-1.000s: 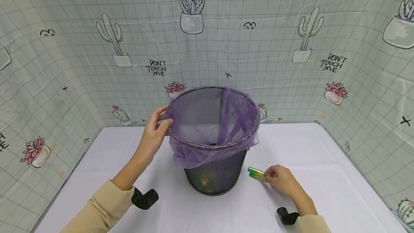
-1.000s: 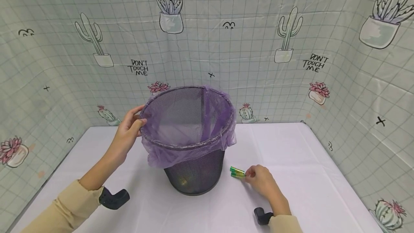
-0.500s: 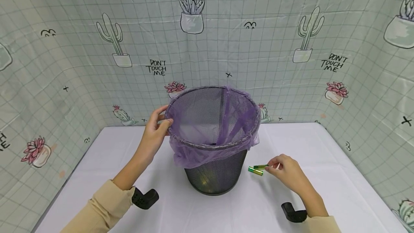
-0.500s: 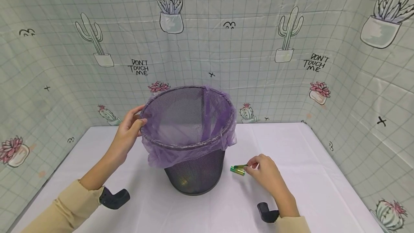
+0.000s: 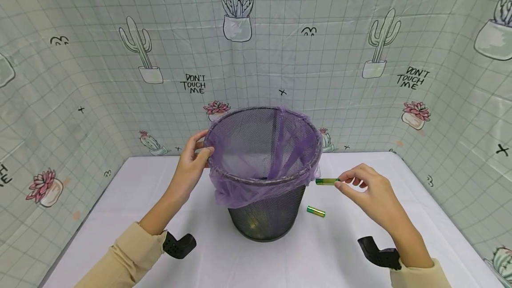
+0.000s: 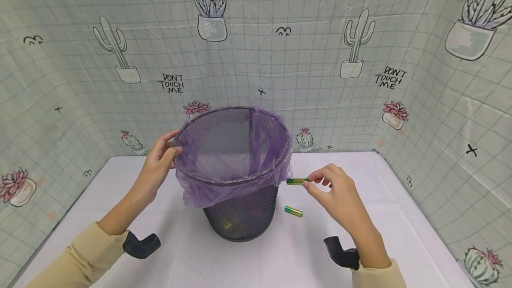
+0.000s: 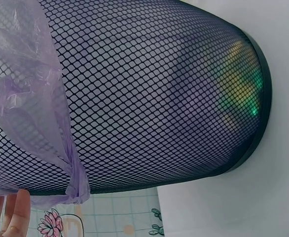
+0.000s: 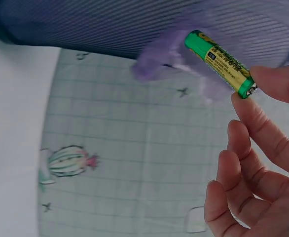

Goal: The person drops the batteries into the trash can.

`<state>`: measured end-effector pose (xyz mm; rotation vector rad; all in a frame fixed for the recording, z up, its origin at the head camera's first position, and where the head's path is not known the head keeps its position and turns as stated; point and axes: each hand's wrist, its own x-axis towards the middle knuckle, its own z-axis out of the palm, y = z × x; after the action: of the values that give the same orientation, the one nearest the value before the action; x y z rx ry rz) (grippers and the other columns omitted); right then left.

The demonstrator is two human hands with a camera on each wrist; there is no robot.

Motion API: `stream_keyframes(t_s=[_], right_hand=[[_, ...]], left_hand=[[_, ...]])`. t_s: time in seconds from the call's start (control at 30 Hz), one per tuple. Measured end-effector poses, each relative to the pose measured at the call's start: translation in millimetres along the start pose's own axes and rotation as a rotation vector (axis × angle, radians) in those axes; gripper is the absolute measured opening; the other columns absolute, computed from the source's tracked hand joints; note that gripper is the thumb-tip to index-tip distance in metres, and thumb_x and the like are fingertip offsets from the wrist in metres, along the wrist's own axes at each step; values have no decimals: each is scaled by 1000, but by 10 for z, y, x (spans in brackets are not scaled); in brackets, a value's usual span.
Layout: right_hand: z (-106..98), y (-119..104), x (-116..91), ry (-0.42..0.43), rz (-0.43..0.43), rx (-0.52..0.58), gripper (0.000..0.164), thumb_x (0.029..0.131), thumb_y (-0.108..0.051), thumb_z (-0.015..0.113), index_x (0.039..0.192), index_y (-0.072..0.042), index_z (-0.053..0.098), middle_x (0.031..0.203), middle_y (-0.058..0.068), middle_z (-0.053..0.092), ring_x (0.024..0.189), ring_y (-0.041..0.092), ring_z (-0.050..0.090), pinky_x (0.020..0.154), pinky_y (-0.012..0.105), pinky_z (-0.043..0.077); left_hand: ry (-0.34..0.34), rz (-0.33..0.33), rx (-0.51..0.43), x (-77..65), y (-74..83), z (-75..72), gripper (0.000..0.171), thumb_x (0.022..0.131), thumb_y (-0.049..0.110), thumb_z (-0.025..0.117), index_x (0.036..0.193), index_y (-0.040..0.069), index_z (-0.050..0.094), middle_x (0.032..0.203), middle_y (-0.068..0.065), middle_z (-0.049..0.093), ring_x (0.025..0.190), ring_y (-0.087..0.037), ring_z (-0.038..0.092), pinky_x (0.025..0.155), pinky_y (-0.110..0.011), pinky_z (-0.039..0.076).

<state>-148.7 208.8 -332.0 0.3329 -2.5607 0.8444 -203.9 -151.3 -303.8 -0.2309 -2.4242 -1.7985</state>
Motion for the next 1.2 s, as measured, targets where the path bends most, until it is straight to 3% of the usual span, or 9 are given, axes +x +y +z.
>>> stream_keyframes(t_s=[0.23,0.57,0.83,1.2], right_hand=[[-271,-208,56,81,-35,19,5,81,-19,70,86,-18,67,88,-8,58,77,-2,44,67,14,37],[-492,-522,132,186,-57,56,10,81,-15,70,90,-14,67,87,-11,48,81,0,42,67,20,33],[-469,-710,211,199,-170,84,10,78,-10,71,87,-12,67,90,-8,53,80,2,43,69,19,33],[-331,-836,235,129,-219,98,10,79,-11,72,88,-15,68,94,-5,56,83,5,43,73,18,36]], left_hand=[[5,-1,6,5,-1,3,50,95,17,44,144,17,31,128,-14,46,89,-9,50,76,-19,45],[6,-6,7,2,4,7,50,95,17,44,144,17,31,128,-14,46,88,-9,50,76,-19,45],[5,-6,4,1,2,-1,51,95,18,43,144,17,31,129,-14,46,92,-10,50,77,-19,46],[0,-11,-9,0,9,1,51,95,17,43,144,16,30,129,-15,45,95,-14,50,77,-19,46]])
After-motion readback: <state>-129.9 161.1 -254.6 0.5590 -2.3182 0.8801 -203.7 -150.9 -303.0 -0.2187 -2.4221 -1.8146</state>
